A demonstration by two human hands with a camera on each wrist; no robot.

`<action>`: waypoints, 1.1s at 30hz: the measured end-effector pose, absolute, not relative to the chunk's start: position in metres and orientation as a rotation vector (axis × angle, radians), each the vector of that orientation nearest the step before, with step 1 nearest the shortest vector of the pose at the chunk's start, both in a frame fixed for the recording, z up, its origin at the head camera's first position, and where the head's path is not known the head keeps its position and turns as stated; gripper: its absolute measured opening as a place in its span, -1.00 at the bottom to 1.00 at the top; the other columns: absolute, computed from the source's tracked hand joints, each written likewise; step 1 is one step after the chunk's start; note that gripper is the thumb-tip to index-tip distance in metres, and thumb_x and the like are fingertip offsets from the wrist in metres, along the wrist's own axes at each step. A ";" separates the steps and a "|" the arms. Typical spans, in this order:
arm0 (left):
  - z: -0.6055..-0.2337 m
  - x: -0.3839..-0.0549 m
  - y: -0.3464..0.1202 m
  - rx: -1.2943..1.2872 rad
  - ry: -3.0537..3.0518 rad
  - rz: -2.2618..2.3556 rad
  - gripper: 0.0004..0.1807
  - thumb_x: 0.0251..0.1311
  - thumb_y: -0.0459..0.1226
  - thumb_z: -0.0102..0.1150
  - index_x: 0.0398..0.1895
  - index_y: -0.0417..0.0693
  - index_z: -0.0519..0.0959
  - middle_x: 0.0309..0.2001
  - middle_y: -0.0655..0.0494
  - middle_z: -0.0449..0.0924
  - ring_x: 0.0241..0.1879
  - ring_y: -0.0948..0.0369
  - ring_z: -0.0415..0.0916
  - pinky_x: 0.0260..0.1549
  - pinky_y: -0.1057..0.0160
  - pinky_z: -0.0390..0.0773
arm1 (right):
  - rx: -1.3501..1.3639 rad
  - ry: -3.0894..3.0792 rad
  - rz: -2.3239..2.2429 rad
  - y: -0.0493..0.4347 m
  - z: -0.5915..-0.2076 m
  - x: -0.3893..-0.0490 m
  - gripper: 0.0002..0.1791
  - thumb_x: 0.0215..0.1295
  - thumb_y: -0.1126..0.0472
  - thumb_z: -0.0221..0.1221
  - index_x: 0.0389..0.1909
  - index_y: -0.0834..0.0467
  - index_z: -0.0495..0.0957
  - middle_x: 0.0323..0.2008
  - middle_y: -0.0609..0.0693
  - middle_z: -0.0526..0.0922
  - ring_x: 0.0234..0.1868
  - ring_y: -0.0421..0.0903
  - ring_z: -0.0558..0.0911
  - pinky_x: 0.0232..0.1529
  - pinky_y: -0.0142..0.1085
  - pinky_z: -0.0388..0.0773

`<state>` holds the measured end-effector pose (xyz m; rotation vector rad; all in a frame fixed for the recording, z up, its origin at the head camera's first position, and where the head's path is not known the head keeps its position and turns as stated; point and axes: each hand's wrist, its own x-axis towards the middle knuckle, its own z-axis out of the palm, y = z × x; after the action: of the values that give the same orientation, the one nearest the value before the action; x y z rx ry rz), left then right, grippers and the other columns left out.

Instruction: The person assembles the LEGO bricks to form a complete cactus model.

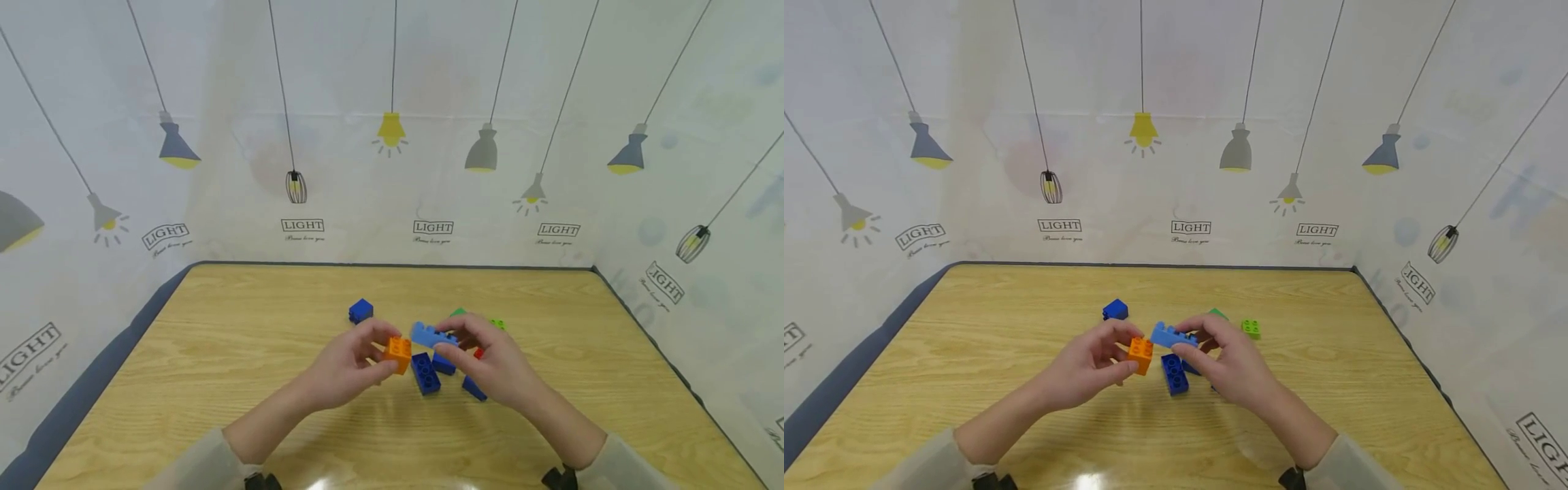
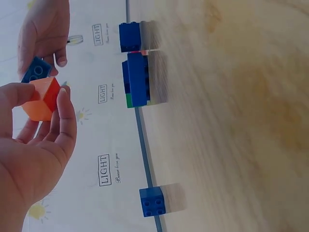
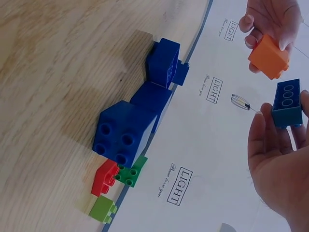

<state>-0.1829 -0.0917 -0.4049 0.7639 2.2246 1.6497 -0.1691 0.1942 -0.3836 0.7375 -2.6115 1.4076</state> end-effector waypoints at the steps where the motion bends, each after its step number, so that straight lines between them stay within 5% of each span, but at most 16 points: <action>1: -0.405 -0.182 -0.091 0.755 2.215 1.653 -0.63 0.59 -0.20 0.29 0.35 0.02 0.51 0.23 -0.08 0.68 -0.02 0.02 0.72 -0.16 0.26 0.77 | 0.748 -2.604 1.407 0.193 -0.383 -0.169 -0.77 0.60 0.14 0.31 0.18 0.00 0.67 -0.01 -0.10 0.75 -0.07 -0.19 0.71 0.04 -0.28 0.75; 17: -0.403 -0.176 -0.085 0.730 2.085 1.755 -0.58 0.66 -0.24 0.18 0.45 -0.04 0.41 0.30 -0.15 0.64 0.06 -0.18 0.68 -0.19 0.23 0.78 | 0.899 -2.505 1.391 0.184 -0.384 -0.172 -0.68 0.55 0.25 0.35 0.24 -0.02 0.69 0.04 -0.08 0.76 -0.08 -0.21 0.67 -0.03 -0.31 0.74; 33: -0.404 -0.174 -0.084 0.763 2.076 1.756 -0.57 0.65 -0.24 0.19 0.47 -0.05 0.42 0.29 -0.14 0.63 -0.01 0.03 0.76 -0.19 0.23 0.78 | 1.004 -2.454 1.357 0.183 -0.381 -0.173 -0.67 0.50 0.32 0.37 0.18 -0.04 0.78 0.13 -0.05 0.77 0.00 -0.20 0.65 -0.06 -0.34 0.71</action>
<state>-0.1739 -0.0841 -0.4035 0.7629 2.0757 1.7563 -0.1731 0.1833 -0.3808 1.0038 -2.4535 1.3571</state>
